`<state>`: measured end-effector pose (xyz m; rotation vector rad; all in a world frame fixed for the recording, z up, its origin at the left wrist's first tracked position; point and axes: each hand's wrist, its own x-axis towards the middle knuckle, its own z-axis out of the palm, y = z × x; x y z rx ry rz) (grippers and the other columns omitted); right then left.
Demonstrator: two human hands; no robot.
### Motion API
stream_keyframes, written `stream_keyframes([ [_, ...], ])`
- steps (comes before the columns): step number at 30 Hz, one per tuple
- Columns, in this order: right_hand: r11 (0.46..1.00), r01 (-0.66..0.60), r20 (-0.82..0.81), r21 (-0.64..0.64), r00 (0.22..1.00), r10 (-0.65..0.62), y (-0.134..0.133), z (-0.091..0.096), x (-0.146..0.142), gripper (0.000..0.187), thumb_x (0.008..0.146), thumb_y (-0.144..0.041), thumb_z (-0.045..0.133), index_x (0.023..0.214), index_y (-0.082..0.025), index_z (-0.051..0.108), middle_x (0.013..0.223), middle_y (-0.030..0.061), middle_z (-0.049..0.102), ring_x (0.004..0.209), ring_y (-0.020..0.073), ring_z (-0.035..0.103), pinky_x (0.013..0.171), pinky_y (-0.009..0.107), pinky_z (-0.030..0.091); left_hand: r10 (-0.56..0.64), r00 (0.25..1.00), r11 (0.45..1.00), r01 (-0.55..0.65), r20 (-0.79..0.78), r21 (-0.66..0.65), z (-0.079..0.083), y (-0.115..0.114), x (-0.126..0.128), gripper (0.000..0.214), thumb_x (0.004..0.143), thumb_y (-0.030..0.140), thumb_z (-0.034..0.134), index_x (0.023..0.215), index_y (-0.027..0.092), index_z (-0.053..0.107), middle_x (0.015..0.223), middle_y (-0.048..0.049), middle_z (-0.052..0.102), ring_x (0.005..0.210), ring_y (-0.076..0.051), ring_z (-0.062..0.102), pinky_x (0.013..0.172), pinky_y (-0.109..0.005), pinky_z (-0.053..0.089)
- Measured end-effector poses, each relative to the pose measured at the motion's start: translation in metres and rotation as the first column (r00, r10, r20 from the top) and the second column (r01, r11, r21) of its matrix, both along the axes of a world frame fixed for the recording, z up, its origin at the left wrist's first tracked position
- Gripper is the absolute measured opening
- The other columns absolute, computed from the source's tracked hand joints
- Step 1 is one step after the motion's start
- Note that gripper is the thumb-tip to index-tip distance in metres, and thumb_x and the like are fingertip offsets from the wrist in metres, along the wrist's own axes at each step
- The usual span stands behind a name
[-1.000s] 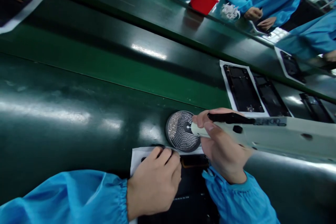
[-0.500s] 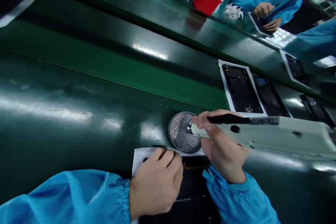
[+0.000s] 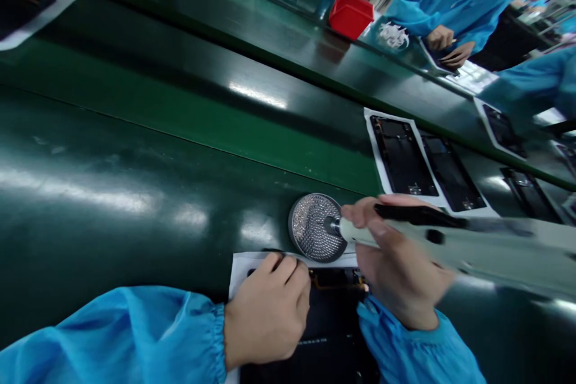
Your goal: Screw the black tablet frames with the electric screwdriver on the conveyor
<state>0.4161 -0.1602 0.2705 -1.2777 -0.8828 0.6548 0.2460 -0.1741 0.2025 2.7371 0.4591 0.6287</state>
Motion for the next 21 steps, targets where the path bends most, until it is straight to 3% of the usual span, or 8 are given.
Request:
stream_keyframes([
  [5,0.991,-0.136,0.026,0.012,0.990,0.135,-0.031,0.019,-0.003,0.024,0.081,-0.010,0.070,0.100,-0.026,0.073,0.072,-0.0008,0.062,0.072,0.0158,0.058,0.072,0.037,0.054,0.024,1.000,0.999,-0.025,0.010,0.033,-0.003,-0.002,-0.003,0.029,0.092,0.024,0.057,0.106,0.003,0.071,0.110,-0.0177,0.066,0.095,-0.030,0.059,0.082,-0.043,0.044],
  [9,0.968,-0.235,0.077,-0.087,0.967,0.242,-0.057,0.004,-0.006,0.027,0.087,-0.010,0.064,0.107,-0.028,0.069,0.080,0.0009,0.064,0.074,0.0168,0.061,0.072,0.038,0.055,0.018,1.000,0.997,-0.016,-0.019,0.073,-0.006,-0.003,-0.005,0.030,0.092,0.024,0.057,0.107,0.002,0.071,0.113,-0.0196,0.065,0.100,-0.032,0.058,0.084,-0.043,0.044],
  [14,0.974,-0.148,0.138,-0.170,0.975,0.172,-0.069,-0.017,-0.010,0.020,0.087,-0.019,0.069,0.104,-0.029,0.069,0.095,0.0052,0.067,0.083,0.0206,0.066,0.075,0.042,0.058,0.018,0.999,0.997,-0.016,-0.027,0.078,-0.007,-0.002,-0.003,0.027,0.092,0.024,0.057,0.101,0.004,0.072,0.106,-0.0171,0.066,0.095,-0.030,0.058,0.079,-0.041,0.045],
  [21,0.972,-0.099,0.160,-0.214,0.978,0.135,-0.069,-0.019,-0.008,0.018,0.083,-0.022,0.072,0.101,-0.027,0.070,0.092,0.0054,0.068,0.085,0.0230,0.068,0.076,0.044,0.059,0.016,1.000,0.997,-0.015,-0.012,0.079,-0.007,-0.002,-0.003,0.027,0.093,0.022,0.054,0.101,0.004,0.072,0.103,-0.0169,0.066,0.093,-0.030,0.059,0.078,-0.041,0.046],
])
